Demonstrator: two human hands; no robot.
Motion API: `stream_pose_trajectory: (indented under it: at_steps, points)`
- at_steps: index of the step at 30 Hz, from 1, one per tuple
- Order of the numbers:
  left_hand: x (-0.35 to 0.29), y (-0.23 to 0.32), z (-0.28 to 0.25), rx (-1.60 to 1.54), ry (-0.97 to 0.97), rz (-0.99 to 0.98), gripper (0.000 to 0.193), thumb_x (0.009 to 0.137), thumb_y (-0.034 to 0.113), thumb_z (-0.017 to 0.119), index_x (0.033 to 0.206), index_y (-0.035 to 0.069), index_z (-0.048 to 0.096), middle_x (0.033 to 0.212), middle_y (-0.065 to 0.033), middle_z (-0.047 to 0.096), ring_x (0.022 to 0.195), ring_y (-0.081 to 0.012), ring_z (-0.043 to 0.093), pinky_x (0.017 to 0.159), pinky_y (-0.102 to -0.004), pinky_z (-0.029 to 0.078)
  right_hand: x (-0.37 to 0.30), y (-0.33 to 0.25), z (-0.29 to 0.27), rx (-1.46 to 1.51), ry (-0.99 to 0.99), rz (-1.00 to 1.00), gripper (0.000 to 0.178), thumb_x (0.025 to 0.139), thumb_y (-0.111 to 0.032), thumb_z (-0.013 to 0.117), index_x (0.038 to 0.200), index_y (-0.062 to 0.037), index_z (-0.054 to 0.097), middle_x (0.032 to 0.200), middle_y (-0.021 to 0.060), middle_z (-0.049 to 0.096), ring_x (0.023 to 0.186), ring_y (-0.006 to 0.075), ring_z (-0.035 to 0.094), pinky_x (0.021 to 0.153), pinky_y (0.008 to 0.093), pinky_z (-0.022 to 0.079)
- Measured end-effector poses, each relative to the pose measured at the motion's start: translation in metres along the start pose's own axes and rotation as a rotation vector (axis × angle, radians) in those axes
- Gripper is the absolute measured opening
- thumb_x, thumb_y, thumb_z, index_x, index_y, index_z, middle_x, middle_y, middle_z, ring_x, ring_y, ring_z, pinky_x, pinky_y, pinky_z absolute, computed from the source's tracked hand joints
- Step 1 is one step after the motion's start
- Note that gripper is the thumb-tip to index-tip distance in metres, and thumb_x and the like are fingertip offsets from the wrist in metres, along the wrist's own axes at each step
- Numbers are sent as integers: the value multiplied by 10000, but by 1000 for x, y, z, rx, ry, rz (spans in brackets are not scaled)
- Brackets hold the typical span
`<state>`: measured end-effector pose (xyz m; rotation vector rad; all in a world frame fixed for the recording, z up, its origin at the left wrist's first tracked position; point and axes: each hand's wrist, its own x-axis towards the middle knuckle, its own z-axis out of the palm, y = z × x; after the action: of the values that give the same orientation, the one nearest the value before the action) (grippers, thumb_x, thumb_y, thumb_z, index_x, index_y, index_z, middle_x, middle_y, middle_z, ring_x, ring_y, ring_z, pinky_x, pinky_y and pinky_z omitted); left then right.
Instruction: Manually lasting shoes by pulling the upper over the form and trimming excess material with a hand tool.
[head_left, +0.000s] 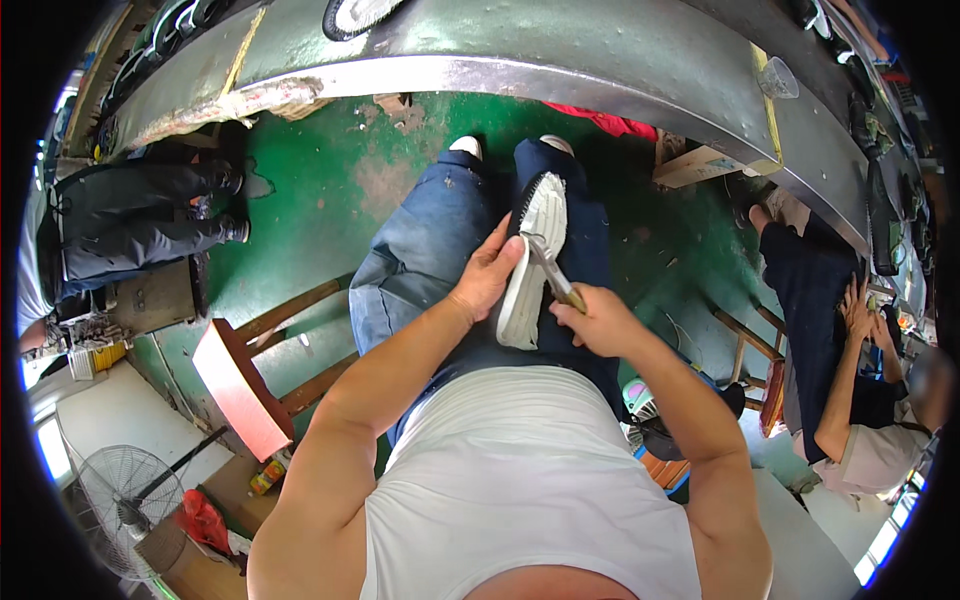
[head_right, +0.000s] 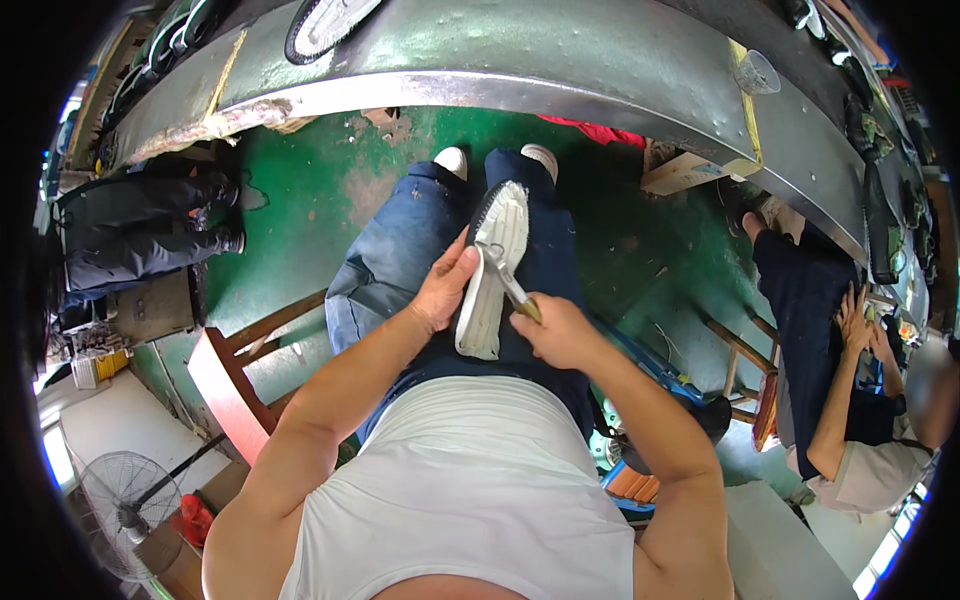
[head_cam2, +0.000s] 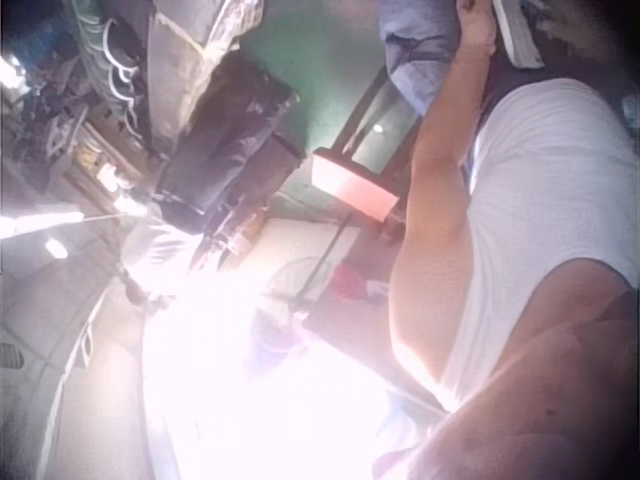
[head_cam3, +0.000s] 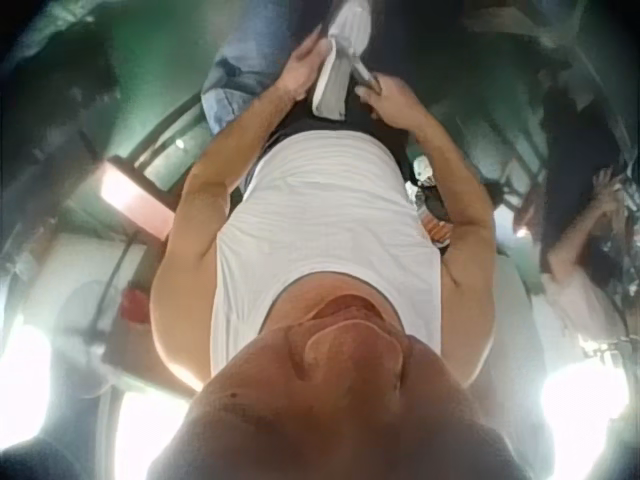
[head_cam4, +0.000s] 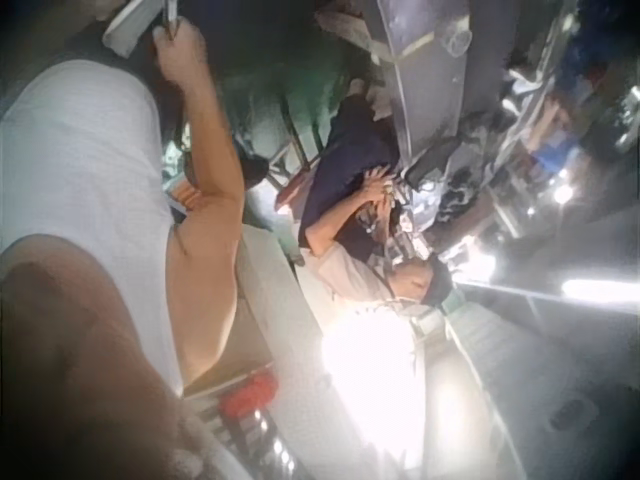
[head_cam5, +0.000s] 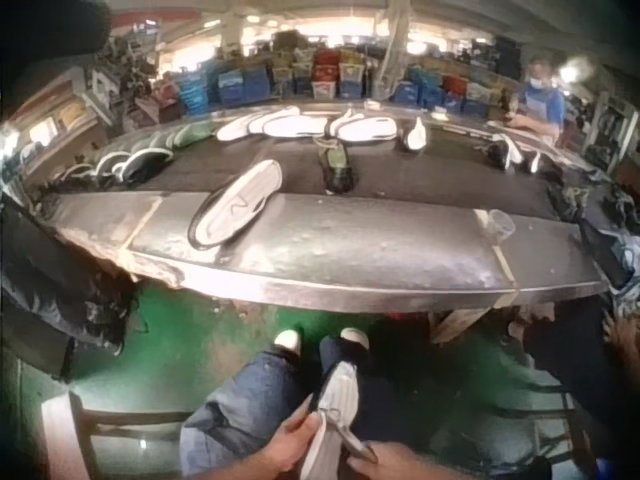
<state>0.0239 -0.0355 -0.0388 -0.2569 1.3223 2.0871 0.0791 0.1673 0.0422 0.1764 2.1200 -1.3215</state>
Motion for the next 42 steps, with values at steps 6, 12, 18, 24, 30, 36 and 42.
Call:
stream_pose_trajectory:
  at_steps: [6, 12, 18, 24, 30, 36, 42]
  points:
    - [-2, 3, 10, 117, 67, 12, 573, 1037, 190, 538, 1560, 111, 319, 1385, -86, 569, 1205, -167, 563, 1014, -302, 448, 9, -2, -16, 173, -184, 256, 242, 977, -263, 611, 998, -22, 616, 806, 59, 651, 684, 101, 616, 563, 296, 475]
    - [-6, 16, 11, 1031, 16, 586, 536, 994, 113, 510, 1514, 98, 377, 1280, -217, 601, 1109, -369, 629, 946, -389, 511, 9, 46, 2, 821, -288, 204, 263, 994, -242, 598, 1105, -4, 614, 871, 80, 651, 717, 123, 612, 480, 221, 425]
    - [-5, 38, 15, 1403, -92, 505, 516, 961, 80, 527, 1468, 67, 437, 1087, -241, 638, 945, -422, 645, 818, -450, 545, -15, 27, -40, 701, -238, 283, 379, 1045, -323, 493, 1148, 31, 577, 915, 102, 656, 762, 163, 671, 474, 242, 487]
    - [-5, 25, 21, 1346, -70, 461, 579, 994, 180, 511, 1533, 93, 321, 1182, -326, 603, 1046, -452, 629, 888, -456, 525, 25, 25, -29, 42, 131, -48, 510, 1064, -412, 392, 944, 35, 605, 774, 84, 650, 644, 162, 639, 601, 326, 505]
    - [-6, 34, 22, 1148, 10, 32, 782, 986, 361, 571, 1509, -105, 223, 1383, -342, 497, 1262, -423, 542, 1077, -421, 413, 15, -3, -29, -181, 136, -222, 471, 1037, -397, 464, 907, 36, 595, 754, 156, 649, 672, 285, 651, 649, 389, 513]
    - [12, 53, 9, 868, -130, -217, 661, 937, 349, 665, 1413, -35, 415, 1256, -227, 596, 1123, -294, 599, 894, -398, 486, -14, -4, -37, -239, 3, -107, 327, 965, -283, 580, 891, 35, 587, 867, 257, 672, 831, 447, 654, 750, 492, 508]
    - [18, 48, 8, 621, -156, -353, 493, 937, 336, 677, 1330, 76, 530, 1094, -69, 657, 880, -159, 610, 573, -312, 469, -41, 10, -26, -521, -235, -211, 484, 913, -198, 627, 1306, 70, 539, 981, 261, 671, 925, 405, 668, 868, 463, 524]
